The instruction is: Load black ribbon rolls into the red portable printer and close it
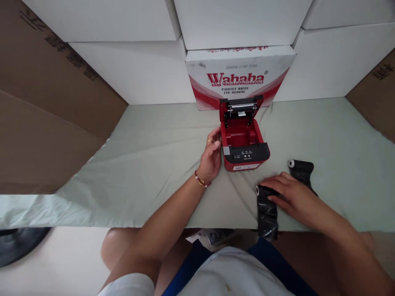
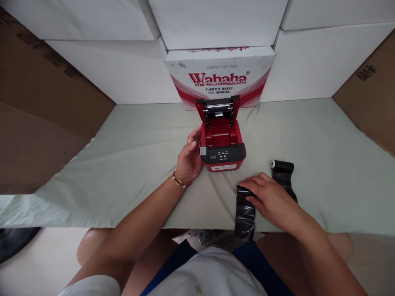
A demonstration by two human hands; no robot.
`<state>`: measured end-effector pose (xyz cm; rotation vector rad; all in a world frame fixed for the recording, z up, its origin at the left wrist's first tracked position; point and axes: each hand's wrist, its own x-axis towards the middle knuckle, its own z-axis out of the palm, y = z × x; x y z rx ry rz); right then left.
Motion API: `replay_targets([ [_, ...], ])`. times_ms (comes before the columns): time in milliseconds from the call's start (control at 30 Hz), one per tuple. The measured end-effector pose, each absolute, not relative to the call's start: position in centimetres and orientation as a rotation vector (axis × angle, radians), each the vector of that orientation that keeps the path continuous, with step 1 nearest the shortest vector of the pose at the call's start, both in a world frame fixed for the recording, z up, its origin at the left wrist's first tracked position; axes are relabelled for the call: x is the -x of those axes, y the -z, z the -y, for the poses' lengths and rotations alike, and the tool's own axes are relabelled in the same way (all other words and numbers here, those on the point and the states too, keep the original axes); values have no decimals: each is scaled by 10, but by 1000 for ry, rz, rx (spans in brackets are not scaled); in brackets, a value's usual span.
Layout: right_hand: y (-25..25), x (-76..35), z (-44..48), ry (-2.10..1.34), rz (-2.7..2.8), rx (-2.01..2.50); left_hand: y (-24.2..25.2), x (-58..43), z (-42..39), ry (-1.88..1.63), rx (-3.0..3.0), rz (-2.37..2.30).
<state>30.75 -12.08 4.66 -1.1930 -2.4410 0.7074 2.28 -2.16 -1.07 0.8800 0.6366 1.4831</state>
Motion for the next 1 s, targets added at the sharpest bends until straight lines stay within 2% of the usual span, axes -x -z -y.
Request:
replay_targets([
  [133,-101,-321,104,-729,2371,1044,10,-24,22,-1480,-837,-637],
  [233,-143,-310,77,-696,2311,1150,13,-23,20,-1477,-816,-658],
  [300,-152,-291,51,-687,2284,1228,16,-21,18,-1479,-807,-682],
  [500,-121,-224,-22,-480,2479,1510,17,-19,17,-1487,-780,-701],
  [800,-106,-190,-41,-154,2589,1653,21,-23,17,-1517,-834,-757],
  [900,-106,-190,-40,-217,2608,1626,16,-24,28,-1658,-1046,-921],
  [1000,-105,-200,-35,-401,2581,1382,4,-22,47,-1763,-1522,-1056],
])
